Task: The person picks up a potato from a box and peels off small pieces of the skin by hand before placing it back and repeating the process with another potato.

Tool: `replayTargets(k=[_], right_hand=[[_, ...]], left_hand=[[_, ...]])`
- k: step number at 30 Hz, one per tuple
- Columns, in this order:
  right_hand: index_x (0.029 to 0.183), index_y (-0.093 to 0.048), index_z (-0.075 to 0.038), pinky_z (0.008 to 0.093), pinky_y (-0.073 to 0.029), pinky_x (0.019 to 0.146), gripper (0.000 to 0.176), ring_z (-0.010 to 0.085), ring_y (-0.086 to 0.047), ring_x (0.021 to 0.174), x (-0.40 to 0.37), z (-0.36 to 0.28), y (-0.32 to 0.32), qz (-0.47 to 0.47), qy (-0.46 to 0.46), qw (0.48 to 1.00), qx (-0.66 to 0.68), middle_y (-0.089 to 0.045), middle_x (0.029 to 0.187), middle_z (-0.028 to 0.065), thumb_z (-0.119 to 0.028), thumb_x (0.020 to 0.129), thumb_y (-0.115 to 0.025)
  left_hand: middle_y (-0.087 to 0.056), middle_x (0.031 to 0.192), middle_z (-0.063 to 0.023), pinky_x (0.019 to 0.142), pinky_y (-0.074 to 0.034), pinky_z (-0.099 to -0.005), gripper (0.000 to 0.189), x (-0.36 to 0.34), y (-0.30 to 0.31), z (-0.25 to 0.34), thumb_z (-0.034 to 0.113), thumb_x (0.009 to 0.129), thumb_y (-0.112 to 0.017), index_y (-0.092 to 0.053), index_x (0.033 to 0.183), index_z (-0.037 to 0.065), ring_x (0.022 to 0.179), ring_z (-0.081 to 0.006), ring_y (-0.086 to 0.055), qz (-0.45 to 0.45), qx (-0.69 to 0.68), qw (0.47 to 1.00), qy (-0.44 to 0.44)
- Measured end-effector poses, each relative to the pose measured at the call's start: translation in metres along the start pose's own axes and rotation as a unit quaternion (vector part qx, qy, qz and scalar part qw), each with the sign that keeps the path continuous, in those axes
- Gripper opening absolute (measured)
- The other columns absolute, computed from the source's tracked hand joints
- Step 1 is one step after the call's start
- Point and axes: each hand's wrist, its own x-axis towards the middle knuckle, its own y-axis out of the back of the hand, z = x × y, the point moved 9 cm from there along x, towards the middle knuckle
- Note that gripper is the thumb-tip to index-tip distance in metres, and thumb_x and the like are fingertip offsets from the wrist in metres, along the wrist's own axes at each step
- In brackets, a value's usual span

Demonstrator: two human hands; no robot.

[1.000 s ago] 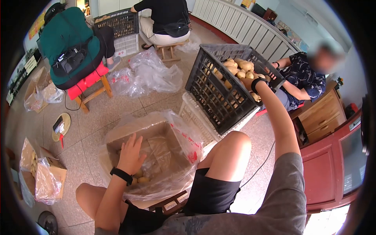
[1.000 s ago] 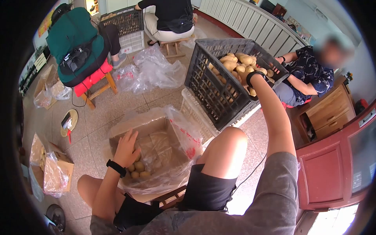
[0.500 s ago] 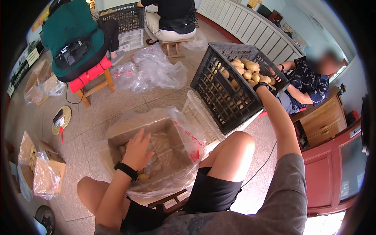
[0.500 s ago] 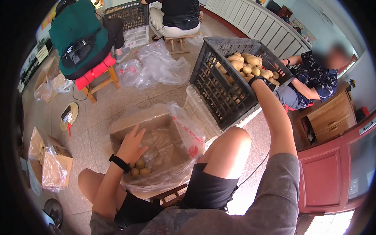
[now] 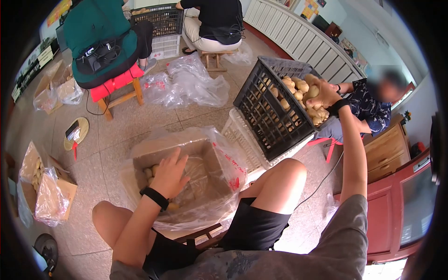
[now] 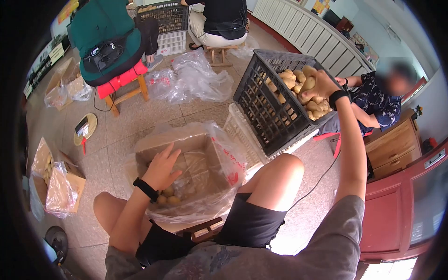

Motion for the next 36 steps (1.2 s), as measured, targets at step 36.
replayTargets(k=[36], right_hand=[[0.085, -0.048, -0.005, 0.0349, -0.044, 0.083, 0.033, 0.0195, -0.052, 0.096, -0.085, -0.382, -0.081, -0.143, 0.267, 0.773, 0.557, -0.052, 0.097, 0.0076, -0.011, 0.067, -0.075]], left_hand=[[-0.051, 0.125, -0.0022, 0.086, -0.049, -0.032, 0.053, -0.001, -0.033, 0.047, 0.025, 0.088, -0.063, -0.038, 0.133, 0.015, 0.113, -0.0144, -0.052, -0.065, -0.735, 0.661, 0.135]])
